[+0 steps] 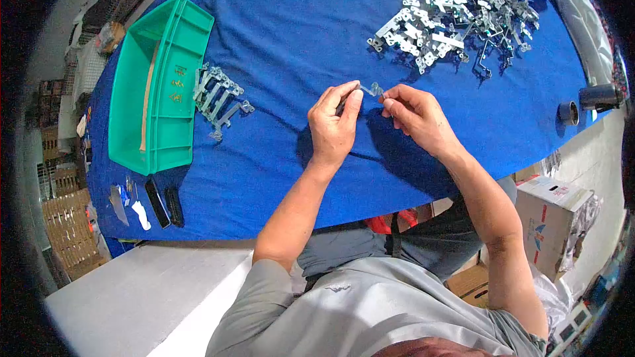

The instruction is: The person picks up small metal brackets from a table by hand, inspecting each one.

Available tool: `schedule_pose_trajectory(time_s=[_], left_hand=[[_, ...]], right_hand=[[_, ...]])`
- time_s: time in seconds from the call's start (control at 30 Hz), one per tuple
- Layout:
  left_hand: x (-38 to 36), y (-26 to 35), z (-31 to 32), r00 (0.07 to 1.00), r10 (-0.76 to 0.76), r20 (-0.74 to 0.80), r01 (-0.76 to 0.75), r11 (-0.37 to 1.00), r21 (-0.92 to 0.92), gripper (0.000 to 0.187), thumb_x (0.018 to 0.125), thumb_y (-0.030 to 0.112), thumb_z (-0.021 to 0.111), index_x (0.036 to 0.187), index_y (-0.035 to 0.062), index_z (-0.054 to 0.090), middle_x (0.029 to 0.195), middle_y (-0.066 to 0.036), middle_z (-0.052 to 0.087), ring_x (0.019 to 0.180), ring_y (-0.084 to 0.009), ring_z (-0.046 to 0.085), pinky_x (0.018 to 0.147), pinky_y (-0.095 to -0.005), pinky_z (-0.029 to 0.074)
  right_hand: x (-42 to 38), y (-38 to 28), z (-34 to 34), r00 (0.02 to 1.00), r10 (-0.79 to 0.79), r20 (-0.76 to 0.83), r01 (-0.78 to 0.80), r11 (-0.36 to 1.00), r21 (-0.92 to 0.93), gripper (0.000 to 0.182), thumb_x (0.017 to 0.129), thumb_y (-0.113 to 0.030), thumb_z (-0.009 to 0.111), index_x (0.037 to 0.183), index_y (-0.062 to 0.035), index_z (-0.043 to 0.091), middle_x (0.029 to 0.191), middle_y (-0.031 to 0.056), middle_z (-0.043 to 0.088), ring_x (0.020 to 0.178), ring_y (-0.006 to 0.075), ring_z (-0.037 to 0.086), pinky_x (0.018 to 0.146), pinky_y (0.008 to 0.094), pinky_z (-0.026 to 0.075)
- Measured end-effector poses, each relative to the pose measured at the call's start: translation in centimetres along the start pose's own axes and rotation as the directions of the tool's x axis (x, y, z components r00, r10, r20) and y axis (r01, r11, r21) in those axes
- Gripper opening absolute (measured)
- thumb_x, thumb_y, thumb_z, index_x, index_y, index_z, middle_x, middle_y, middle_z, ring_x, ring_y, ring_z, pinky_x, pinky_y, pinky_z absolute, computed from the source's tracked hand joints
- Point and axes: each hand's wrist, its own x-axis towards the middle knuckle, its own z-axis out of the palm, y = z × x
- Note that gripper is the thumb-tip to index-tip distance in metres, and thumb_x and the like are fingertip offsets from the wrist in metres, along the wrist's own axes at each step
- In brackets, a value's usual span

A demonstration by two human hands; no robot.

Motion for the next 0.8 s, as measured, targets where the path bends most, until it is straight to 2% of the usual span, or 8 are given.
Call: schedule_pose_trajectory(time_s=[0.07, 0.27, 0.4, 0.5, 0.57, 0.63, 0.77, 0.8], left_hand=[[0.1, 0.5, 0.0, 1.0, 0.01, -0.003, -0.01, 0.999, 0.047, 0.017, 0.094, 0.011, 0.069, 0.105, -0.0012, 0.072, 0.088, -0.011, 0.07, 0.076, -0.0157, 0.066, 0.068, -0.0301, 0.052], [0.1, 0.6, 0.1, 0.999, 0.042, 0.001, -0.042, 0.997, 0.061, 0.016, 0.093, 0.012, 0.07, 0.103, -0.001, 0.073, 0.086, -0.012, 0.07, 0.073, -0.019, 0.066, 0.067, -0.0313, 0.052], [0.2, 1.0, 0.2, 0.987, 0.159, -0.015, -0.156, 0.981, 0.111, 0.016, 0.091, 0.011, 0.07, 0.101, -0.0006, 0.073, 0.084, -0.014, 0.07, 0.072, -0.0234, 0.068, 0.065, -0.0337, 0.052], [0.1, 1.3, 0.1, 0.991, 0.132, 0.012, -0.133, 0.98, 0.149, 0.018, 0.092, 0.009, 0.07, 0.106, -0.0011, 0.073, 0.092, -0.01, 0.072, 0.079, -0.0127, 0.067, 0.07, -0.0268, 0.053], [0.1, 1.5, 0.0, 0.991, 0.131, 0.008, -0.13, 0.979, 0.155, 0.017, 0.092, 0.009, 0.071, 0.106, -0.0011, 0.073, 0.091, -0.011, 0.072, 0.079, -0.0139, 0.067, 0.07, -0.0271, 0.053], [0.1, 1.4, 0.1, 0.991, 0.131, 0.006, -0.131, 0.979, 0.157, 0.017, 0.091, 0.008, 0.071, 0.105, -0.0011, 0.073, 0.09, -0.012, 0.072, 0.078, -0.0151, 0.068, 0.07, -0.0275, 0.053], [0.0, 1.1, 0.4, 0.98, 0.192, 0.041, -0.197, 0.966, 0.166, 0.016, 0.09, 0.008, 0.072, 0.104, -0.0005, 0.074, 0.086, -0.011, 0.071, 0.075, -0.0163, 0.067, 0.066, -0.0285, 0.052], [-0.1, 1.1, 0.3, 0.974, 0.221, 0.054, -0.227, 0.961, 0.161, 0.016, 0.09, 0.008, 0.072, 0.103, -0.0003, 0.074, 0.086, -0.011, 0.07, 0.074, -0.0162, 0.067, 0.064, -0.0286, 0.052]], right_hand=[[-0.1, -0.2, 0.0, 1.0, -0.001, -0.021, 0.0, 1.0, -0.024, 0.021, 0.101, -0.019, 0.058, 0.107, 0.0005, 0.065, 0.084, 0.0041, 0.068, 0.07, 0.0098, 0.06, 0.064, 0.0272, 0.051], [0.0, 0.4, 0.1, 0.997, -0.069, -0.028, 0.068, 0.997, -0.045, 0.02, 0.103, -0.022, 0.059, 0.107, -0.0035, 0.065, 0.082, -0.0015, 0.063, 0.068, 0.004, 0.054, 0.057, 0.0212, 0.044], [0.3, 0.9, 0.1, 0.987, -0.132, -0.087, 0.116, 0.979, -0.17, 0.017, 0.098, -0.014, 0.062, 0.106, 0.0002, 0.064, 0.079, 0.0061, 0.066, 0.068, 0.0102, 0.058, 0.061, 0.0291, 0.049], [0.4, 1.4, -0.1, 0.985, -0.149, -0.088, 0.128, 0.97, -0.208, 0.015, 0.099, -0.014, 0.062, 0.106, -0.0014, 0.063, 0.08, 0.0022, 0.064, 0.068, 0.0073, 0.055, 0.061, 0.026, 0.046], [0.3, 1.1, 0.2, 0.991, -0.12, -0.066, 0.105, 0.974, -0.199, 0.013, 0.101, -0.015, 0.061, 0.107, -0.0033, 0.062, 0.081, -0.002, 0.061, 0.07, 0.0044, 0.053, 0.06, 0.0222, 0.044], [0.1, 0.4, 0.8, 0.976, -0.159, -0.148, 0.156, 0.987, -0.031, 0.011, 0.101, -0.012, 0.06, 0.107, -0.0031, 0.061, 0.083, -0.0015, 0.061, 0.07, 0.0047, 0.052, 0.061, 0.0225, 0.044], [0.2, 1.0, 0.2, 0.976, -0.199, -0.088, 0.191, 0.977, -0.091, 0.011, 0.101, -0.011, 0.06, 0.108, -0.0027, 0.061, 0.085, -0.0009, 0.061, 0.07, 0.0055, 0.052, 0.061, 0.0224, 0.044], [0.2, 1.0, 0.1, 0.981, -0.171, -0.088, 0.157, 0.977, -0.146, 0.013, 0.099, -0.011, 0.062, 0.109, -0.002, 0.06, 0.09, 0.003, 0.064, 0.077, 0.0088, 0.056, 0.068, 0.0254, 0.047]])
